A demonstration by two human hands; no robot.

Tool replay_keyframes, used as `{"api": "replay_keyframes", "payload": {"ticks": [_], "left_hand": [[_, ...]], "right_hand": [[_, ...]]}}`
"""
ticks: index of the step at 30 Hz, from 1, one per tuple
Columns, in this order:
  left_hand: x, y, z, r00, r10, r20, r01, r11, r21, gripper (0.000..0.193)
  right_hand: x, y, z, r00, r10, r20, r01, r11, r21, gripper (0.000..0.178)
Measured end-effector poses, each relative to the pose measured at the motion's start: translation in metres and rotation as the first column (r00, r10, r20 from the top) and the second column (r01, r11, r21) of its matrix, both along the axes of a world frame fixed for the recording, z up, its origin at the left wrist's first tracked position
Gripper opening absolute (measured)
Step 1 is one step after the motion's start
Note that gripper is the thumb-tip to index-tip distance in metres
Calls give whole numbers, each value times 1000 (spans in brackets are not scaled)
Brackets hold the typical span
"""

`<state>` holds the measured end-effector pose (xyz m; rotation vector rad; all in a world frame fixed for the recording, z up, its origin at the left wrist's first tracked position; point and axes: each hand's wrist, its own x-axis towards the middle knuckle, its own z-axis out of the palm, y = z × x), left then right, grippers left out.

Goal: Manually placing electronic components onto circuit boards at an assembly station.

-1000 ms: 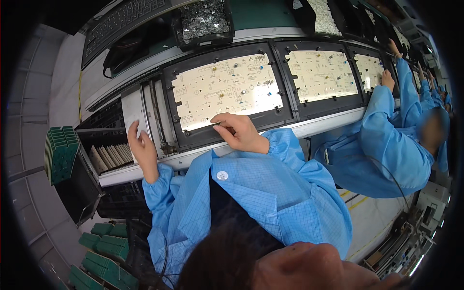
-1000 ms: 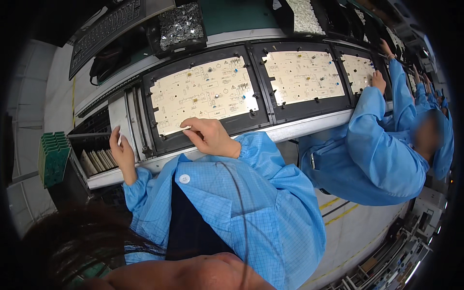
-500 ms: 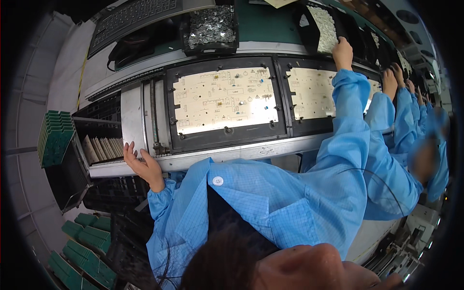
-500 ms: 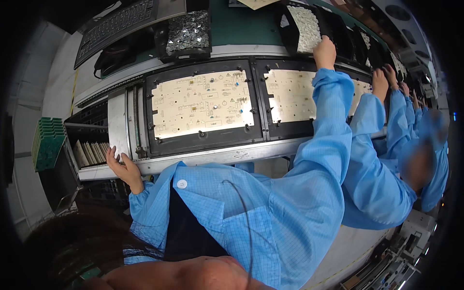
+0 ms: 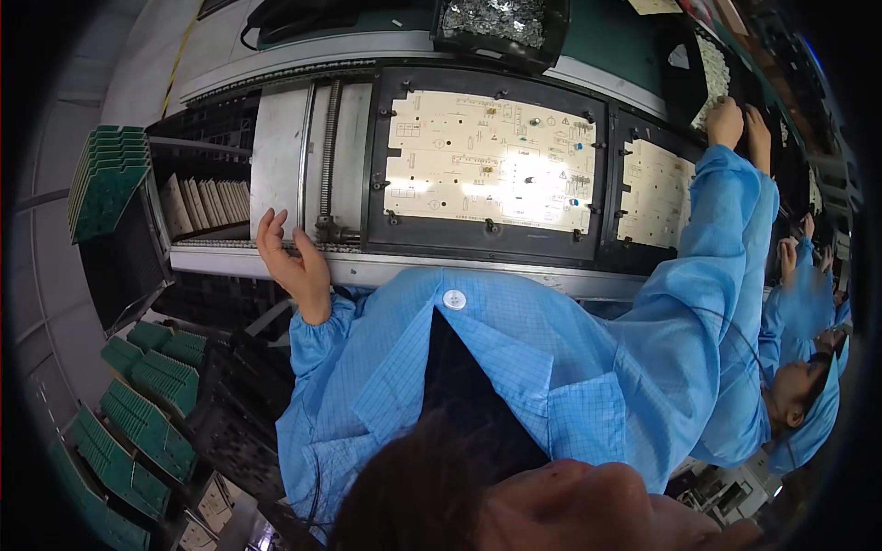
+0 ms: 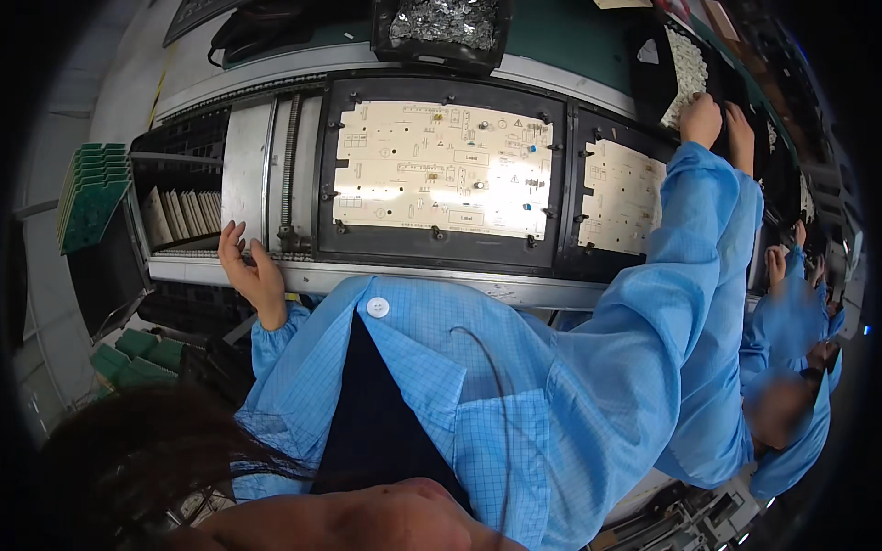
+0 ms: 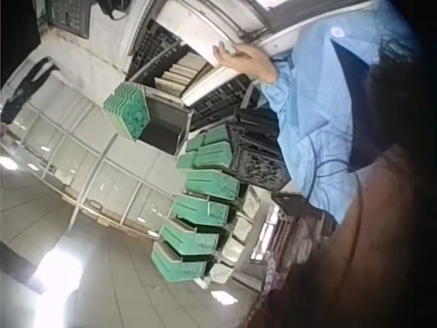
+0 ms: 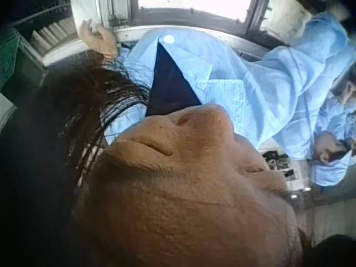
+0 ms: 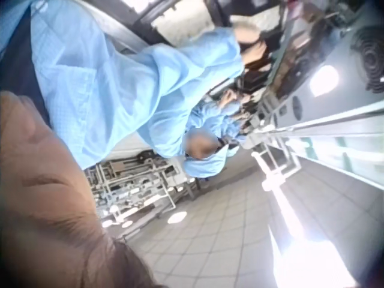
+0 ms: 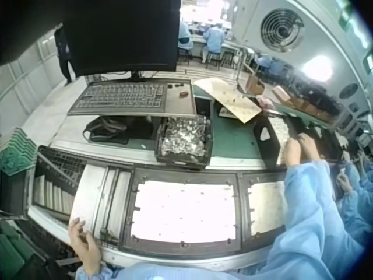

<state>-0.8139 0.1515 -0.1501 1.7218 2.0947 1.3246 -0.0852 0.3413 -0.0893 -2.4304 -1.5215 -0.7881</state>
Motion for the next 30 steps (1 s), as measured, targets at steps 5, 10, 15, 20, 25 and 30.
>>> {"api": "replay_keyframes", "payload": {"ticks": [5,10,15,20,25,30], "left_hand": [[-5,-1,-1,996,-2,86,8,998,-70,30],[-9,2,-5,990,-37,135,50,994,-95,30],[-7,0,0,982,1,190,29,987,-155,30],[-10,3,-4,988,-67,143,83,991,-107,30],[-13,1,-5,987,-64,147,79,992,-103,28],[-18,5,-3,993,-118,-25,115,990,-77,28]], "right_hand": [[1,-12,13,965,125,-231,-79,977,199,23],[-150,-55,53,482,444,-755,-371,884,283,22],[-261,-85,25,183,367,-912,-589,783,198,17],[-299,-90,4,-18,167,-986,-632,763,140,14],[-329,-86,-1,62,131,-989,-613,787,66,15],[-348,-86,-2,378,360,-853,-728,684,-34,20]]}}
